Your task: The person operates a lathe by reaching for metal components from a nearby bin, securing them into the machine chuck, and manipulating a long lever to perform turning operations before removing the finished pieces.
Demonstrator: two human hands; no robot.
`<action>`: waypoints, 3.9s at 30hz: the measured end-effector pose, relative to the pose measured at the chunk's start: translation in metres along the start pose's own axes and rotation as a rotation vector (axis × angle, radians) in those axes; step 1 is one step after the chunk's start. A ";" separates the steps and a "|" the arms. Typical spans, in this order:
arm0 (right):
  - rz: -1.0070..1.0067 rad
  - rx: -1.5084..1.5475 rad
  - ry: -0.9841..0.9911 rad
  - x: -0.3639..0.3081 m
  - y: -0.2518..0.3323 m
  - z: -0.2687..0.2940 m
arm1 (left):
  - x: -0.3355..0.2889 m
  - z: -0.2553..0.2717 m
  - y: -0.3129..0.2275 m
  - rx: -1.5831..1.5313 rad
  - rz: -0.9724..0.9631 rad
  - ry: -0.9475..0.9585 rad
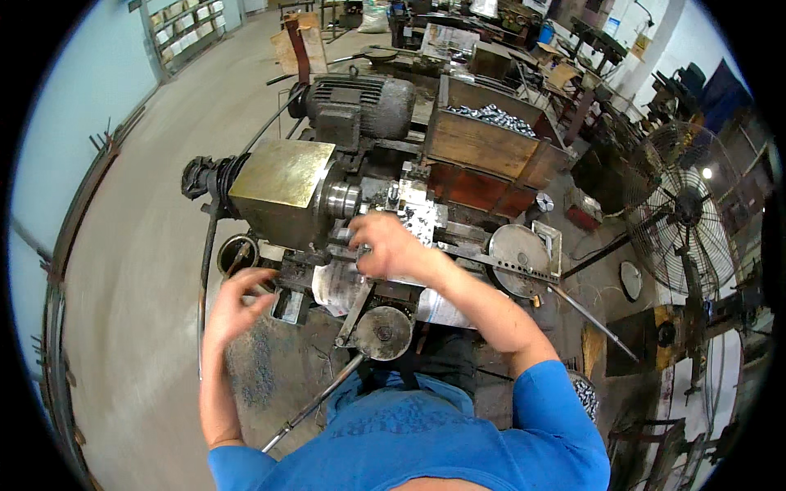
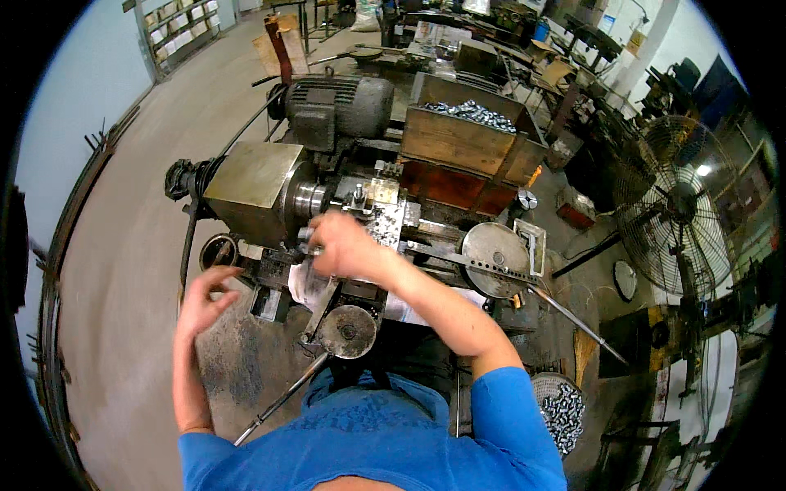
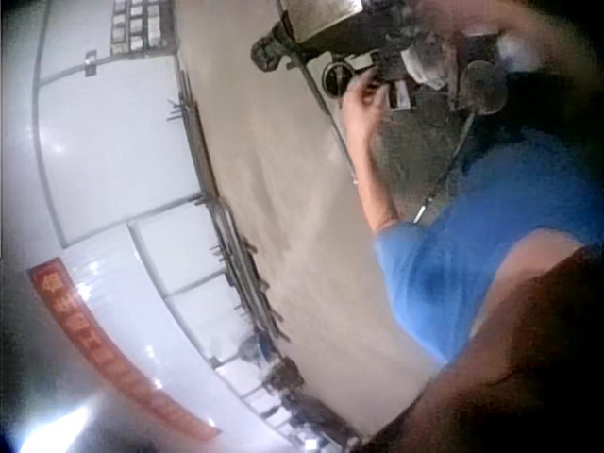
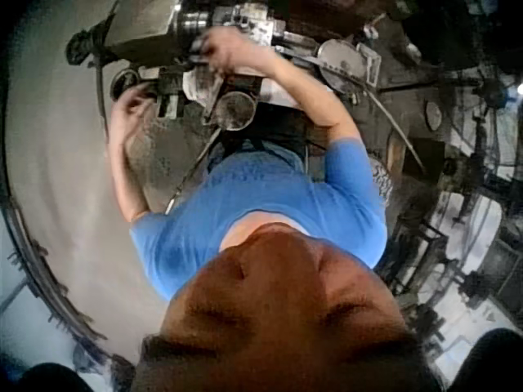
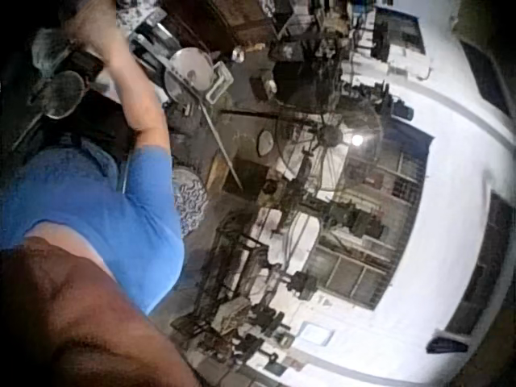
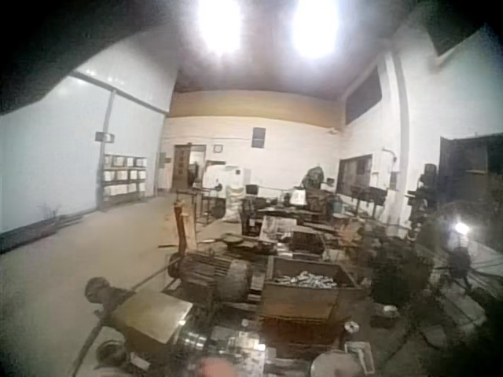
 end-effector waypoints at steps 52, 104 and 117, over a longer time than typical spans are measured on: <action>-0.520 -0.105 -0.368 -0.155 -0.074 0.103 | 0.016 -0.132 0.287 0.338 0.547 -0.012; -1.830 -0.904 -0.048 -0.622 -0.171 0.103 | 0.058 -0.117 0.298 0.602 0.245 0.106; -1.772 -0.704 -0.015 -0.586 -0.172 0.097 | 0.042 -0.176 0.336 0.797 0.396 0.140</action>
Point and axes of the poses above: each hand's wrist, its own x-axis towards the middle knuckle, its own z-axis out of the back of the hand, y = z × x, the point moved 8 cm from there along x, towards the middle knuckle, and after that the axes turned 5 degrees about z, right-handed, at the moved point
